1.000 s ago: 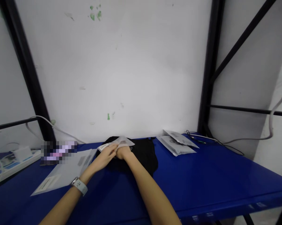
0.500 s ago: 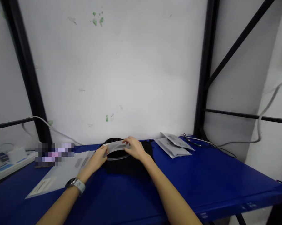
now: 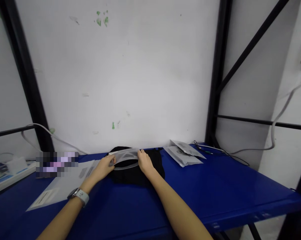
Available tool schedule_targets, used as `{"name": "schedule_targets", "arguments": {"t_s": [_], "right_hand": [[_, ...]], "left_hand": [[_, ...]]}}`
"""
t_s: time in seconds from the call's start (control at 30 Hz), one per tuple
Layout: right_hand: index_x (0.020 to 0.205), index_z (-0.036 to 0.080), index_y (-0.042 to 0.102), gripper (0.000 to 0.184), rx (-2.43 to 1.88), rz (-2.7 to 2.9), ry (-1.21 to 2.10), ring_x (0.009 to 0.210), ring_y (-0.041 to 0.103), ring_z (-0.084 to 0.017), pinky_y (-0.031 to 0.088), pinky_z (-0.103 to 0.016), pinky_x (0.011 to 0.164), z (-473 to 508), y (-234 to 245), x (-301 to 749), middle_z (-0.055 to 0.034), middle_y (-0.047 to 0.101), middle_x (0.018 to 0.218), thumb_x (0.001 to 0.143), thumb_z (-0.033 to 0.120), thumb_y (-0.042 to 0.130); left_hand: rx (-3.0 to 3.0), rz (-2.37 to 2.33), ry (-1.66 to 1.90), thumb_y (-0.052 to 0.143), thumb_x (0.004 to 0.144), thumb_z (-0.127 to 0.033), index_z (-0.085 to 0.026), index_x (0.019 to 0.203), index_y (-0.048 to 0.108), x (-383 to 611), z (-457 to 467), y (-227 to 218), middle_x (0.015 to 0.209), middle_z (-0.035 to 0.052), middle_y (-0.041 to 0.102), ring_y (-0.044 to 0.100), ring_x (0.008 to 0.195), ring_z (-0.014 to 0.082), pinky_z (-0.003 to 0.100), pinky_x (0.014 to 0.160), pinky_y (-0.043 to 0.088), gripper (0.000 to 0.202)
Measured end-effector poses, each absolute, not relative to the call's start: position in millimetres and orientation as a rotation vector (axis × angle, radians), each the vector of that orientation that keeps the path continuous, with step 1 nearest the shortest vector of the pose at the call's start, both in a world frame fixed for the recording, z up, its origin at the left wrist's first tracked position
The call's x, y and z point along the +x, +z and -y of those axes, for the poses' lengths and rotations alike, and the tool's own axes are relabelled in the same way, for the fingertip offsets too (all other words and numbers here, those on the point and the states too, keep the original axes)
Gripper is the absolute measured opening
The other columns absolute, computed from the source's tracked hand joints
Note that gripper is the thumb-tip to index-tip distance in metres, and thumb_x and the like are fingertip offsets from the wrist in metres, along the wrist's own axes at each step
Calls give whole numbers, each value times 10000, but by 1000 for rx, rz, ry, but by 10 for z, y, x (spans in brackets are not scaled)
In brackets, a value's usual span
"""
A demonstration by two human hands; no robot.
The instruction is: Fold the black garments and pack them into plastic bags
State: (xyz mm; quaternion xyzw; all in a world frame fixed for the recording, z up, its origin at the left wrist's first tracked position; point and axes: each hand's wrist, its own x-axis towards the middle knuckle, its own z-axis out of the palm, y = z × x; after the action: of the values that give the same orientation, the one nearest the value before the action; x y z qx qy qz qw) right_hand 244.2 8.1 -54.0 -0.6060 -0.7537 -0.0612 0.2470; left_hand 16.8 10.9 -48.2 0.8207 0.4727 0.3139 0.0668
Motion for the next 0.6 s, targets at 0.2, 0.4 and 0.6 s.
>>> {"name": "schedule_targets", "arguments": {"t_s": [0.2, 0.4, 0.6], "right_hand": [[986, 190, 560, 168, -1815, 1997, -199, 851, 595, -193, 386, -271, 680, -70, -471, 2542, -82, 607, 983, 868, 109, 472], [1104, 189, 546, 384, -1487, 2182, -235, 1037, 502, -255, 383, -360, 847, 17, -363, 2530, -102, 536, 1124, 769, 311, 690], [1126, 193, 547, 321, -996, 2356, -450, 1052, 436, -246, 343, -385, 904, 224, -319, 2107, -94, 533, 1101, 835, 291, 642]], "left_hand": [[2434, -1289, 889, 579, 558, -18, -181, 805, 539, 73, -66, -354, 906, 7, 600, 556, 856, 171, 276, 771, 423, 299], [2321, -1164, 977, 532, 635, -63, -173, 725, 523, 33, -64, -344, 865, 31, 633, 587, 832, 168, 264, 745, 457, 142], [2470, -1170, 1003, 578, 714, -156, -172, 647, 513, 147, -86, -331, 701, -1, 589, 549, 694, 147, 253, 663, 434, 94]]}}
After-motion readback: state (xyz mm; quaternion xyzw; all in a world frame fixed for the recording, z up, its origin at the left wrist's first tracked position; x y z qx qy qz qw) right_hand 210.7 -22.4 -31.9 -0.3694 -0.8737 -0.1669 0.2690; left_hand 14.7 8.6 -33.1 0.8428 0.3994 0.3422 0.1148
